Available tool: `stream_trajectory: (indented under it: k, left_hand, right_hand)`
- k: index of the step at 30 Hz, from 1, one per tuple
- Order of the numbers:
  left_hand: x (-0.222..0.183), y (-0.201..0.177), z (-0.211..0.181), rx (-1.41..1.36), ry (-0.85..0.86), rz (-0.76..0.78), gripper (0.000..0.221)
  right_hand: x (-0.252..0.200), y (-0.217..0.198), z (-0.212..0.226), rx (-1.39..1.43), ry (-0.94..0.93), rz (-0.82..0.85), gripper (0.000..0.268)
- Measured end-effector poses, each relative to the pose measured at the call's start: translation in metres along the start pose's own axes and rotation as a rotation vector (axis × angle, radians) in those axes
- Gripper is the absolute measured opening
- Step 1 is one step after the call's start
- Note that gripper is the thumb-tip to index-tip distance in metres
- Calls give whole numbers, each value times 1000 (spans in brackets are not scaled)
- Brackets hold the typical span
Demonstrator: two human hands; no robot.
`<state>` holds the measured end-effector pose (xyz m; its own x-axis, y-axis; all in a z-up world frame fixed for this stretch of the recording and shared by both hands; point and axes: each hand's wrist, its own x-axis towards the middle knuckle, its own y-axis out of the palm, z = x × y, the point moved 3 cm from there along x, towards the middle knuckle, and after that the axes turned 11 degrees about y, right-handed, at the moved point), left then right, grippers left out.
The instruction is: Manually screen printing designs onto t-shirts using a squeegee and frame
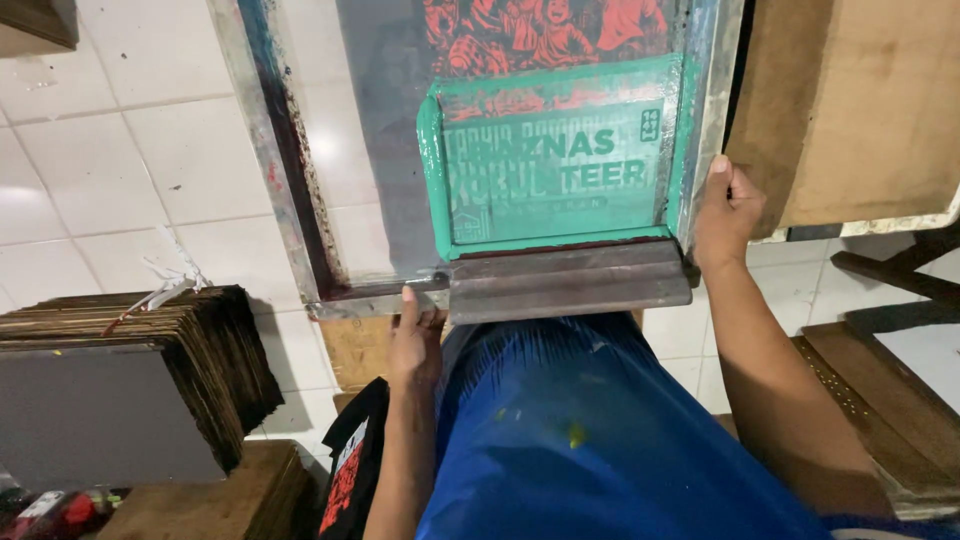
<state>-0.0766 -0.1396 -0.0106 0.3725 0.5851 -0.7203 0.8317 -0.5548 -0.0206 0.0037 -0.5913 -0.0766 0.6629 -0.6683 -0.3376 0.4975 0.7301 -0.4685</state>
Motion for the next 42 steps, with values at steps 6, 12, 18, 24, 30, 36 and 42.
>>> stream_trajectory:
  k: [6,12,18,24,30,36,42]
  left_hand:
    - [30,-26,57,81,83,15,46]
    - [10,-1,25,26,187,138,24]
    - [-36,42,-36,51,216,219,17]
    - [-8,9,-3,262,111,74,58]
    - [-18,18,-15,407,11,25,89]
    - [-1,-1,-4,394,-37,62,122]
    - [30,-25,37,401,-37,70,126]
  right_hand:
    - [-12,2,23,-9,-24,7,42]
    - [-4,1,7,21,3,-3,39]
    - [-6,-1,11,33,32,15,39]
    - [-3,-1,8,23,39,16,34]
    - [-52,-3,102,7,-234,-26,44]
    - [-206,33,173,-933,-725,904,63]
    - [-193,42,148,-912,-969,535,27]
